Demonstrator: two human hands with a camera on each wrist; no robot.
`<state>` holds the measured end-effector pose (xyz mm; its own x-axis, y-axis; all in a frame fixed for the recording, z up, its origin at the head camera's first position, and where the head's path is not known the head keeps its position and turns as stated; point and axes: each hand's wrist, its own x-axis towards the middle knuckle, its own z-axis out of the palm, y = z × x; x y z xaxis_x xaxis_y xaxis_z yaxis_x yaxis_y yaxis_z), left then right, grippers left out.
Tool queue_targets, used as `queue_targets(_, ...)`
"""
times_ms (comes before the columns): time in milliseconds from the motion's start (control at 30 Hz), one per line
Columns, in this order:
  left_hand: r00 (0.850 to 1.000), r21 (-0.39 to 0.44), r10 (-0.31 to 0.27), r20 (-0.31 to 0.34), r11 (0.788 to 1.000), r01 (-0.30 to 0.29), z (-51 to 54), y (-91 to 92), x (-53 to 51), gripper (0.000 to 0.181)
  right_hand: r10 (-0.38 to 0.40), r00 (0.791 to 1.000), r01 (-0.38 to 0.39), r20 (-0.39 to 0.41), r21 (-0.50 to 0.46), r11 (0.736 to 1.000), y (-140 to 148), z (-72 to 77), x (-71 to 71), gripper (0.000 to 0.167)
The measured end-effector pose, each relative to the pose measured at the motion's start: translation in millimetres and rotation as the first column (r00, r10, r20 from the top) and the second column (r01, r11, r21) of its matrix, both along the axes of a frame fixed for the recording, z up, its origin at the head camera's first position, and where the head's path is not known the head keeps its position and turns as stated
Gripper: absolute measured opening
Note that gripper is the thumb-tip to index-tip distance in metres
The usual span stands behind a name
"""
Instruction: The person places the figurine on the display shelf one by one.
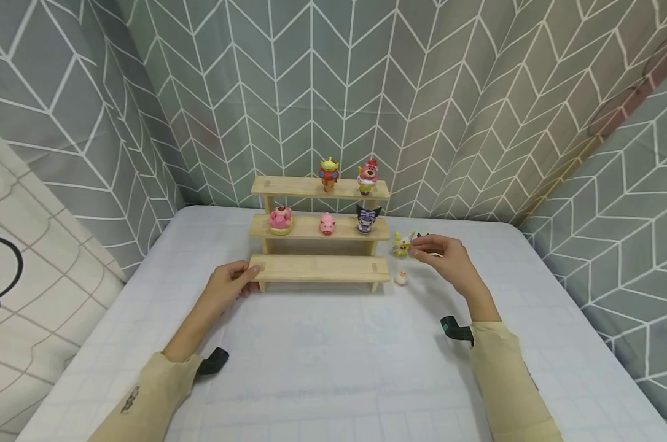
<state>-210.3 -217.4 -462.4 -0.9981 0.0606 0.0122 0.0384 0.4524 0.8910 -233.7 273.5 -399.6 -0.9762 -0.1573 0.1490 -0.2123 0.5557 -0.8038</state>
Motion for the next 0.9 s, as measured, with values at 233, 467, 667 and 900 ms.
queue_targets(233, 1.000, 0.006, -0.003, -0.008, 1.000, 0.003, 1.2, -2.0, 1.1, 0.042, 0.086, 0.993, -0.092, 0.086, 0.070, 0.993, -4.0, -14.5, -5.9, 0.041)
queue_targets(467, 1.000, 0.001, -0.006, -0.005, 1.000, 0.006, 2.0, -2.0, 1.6, 0.043, 0.191, 0.968, -0.198, 0.161, 0.029, 0.980, -4.4, -30.4, -9.3, 0.040)
queue_targets(667, 1.000, 0.009, -0.008, -0.011, 1.000, 0.008, 2.6, -1.4, 1.6, 0.043, 0.193, 0.970, -0.197, 0.146, 0.014, 0.980, -7.7, -34.3, -10.3, 0.040)
queue_targets(900, 1.000, 0.012, -0.004, -0.002, 1.000, 0.004, 1.6, -0.5, 1.9, 0.042, 0.147, 0.981, -0.156, 0.130, 0.058, 0.986, -7.5, -31.7, -7.0, 0.037)
